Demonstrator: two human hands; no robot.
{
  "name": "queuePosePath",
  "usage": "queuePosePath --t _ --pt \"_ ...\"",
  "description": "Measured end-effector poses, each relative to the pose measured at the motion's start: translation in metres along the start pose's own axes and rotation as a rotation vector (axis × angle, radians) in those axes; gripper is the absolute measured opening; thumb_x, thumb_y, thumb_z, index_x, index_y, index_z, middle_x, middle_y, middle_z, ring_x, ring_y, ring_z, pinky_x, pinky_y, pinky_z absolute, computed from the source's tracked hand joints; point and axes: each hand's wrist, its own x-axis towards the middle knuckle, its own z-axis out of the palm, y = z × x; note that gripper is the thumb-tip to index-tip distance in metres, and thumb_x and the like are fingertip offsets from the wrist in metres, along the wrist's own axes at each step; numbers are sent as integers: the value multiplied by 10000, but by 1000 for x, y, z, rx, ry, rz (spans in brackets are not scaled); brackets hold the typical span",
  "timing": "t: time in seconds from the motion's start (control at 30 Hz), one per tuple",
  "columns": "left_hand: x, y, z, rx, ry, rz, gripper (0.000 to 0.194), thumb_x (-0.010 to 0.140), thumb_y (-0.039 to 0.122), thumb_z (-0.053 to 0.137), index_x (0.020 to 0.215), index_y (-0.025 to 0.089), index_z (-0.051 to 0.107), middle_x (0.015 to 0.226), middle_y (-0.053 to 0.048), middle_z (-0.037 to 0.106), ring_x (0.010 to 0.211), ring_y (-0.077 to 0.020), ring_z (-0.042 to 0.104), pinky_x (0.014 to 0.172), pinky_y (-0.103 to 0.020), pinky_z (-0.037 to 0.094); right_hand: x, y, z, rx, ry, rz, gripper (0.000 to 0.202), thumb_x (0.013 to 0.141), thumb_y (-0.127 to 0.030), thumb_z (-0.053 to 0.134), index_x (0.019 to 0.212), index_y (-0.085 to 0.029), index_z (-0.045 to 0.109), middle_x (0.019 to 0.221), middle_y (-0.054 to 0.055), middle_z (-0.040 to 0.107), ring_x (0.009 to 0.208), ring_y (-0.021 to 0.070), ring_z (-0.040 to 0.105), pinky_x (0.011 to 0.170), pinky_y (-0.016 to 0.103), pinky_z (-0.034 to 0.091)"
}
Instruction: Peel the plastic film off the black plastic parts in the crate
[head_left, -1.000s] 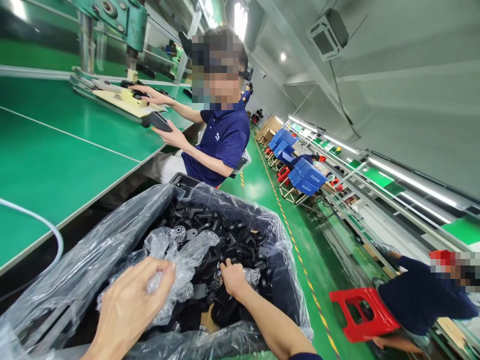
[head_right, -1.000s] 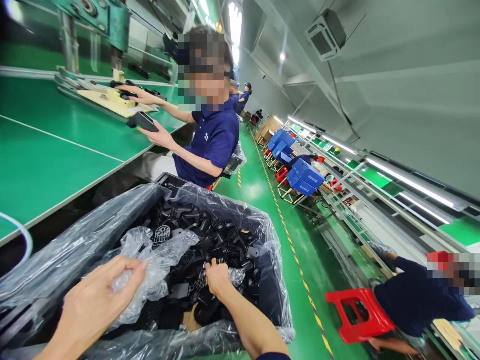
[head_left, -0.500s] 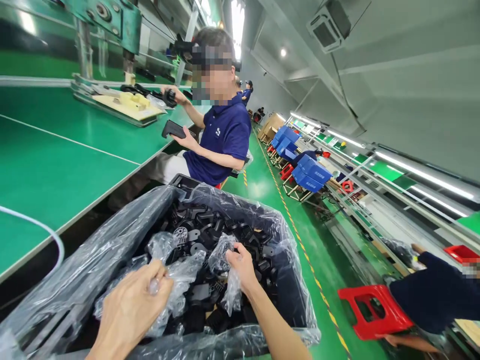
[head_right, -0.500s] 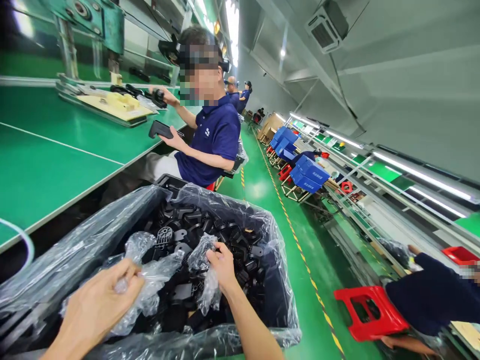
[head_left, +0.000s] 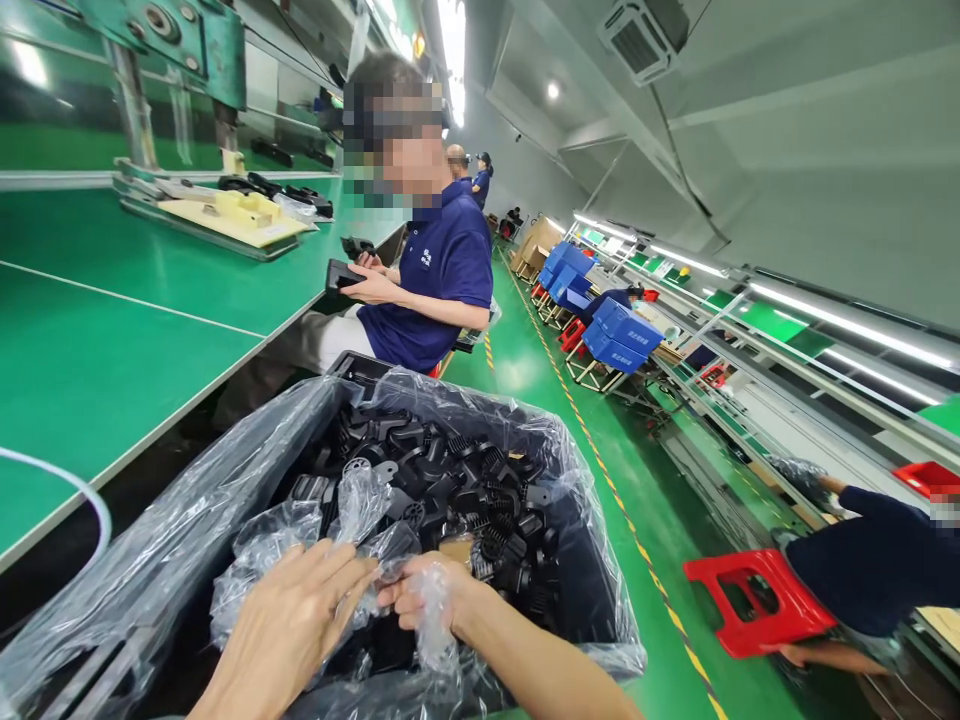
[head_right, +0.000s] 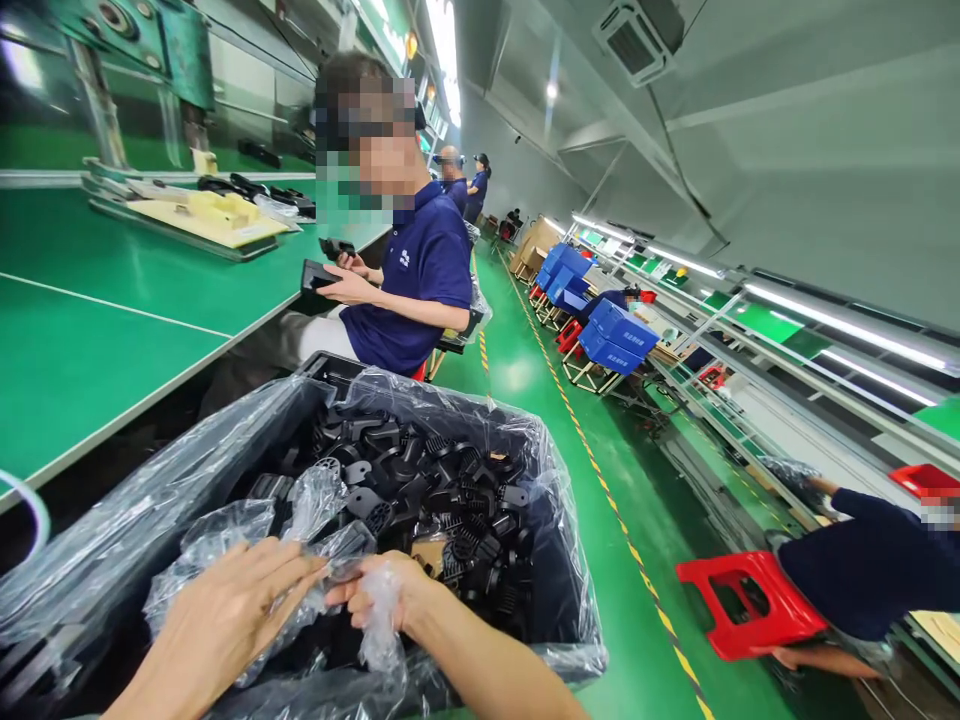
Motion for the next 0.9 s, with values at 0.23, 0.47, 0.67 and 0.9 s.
queuePosePath --t 0.23,0.47,0.67,0.9 --pt "3 9 -1 -135 -94 -373 353 1028 530 428 1137 338 703 903 29 738 766 -183 680 814 -353 445 0 -11 -11 -221 250 -436 199 883 -391 608 906 -206 540 611 -81 423 490 95 353 563 226 349" --pt "-2 -3 1 -168 -232 -493 373 992 558 438 1198 447 729 1125 23 775 1103 -289 705 896 -406 508 -11 0 -2 -728 375 -684 209 799 -389 833 956 -258 791 810 -48 699 681 105 524 718 233 434" --pt "-3 -5 -1 -145 77 -550 356 980 552 469 960 338 752 1086 36 771 934 -214 717 806 -349 543 -10 -11 -60 -1147 670 -384 265 1036 -362 559 1168 -173 690 1035 52 737 919 169 692 896 354 561" --pt "1 -3 -8 -153 -46 -629 330 963 578 455 975 376 716 1120 76 760 982 -255 708 735 -370 545 22 3 -90 -1626 698 -37 252 947 -321 711 1111 -135 670 1232 92 653 1159 255 633 1008 490 551"
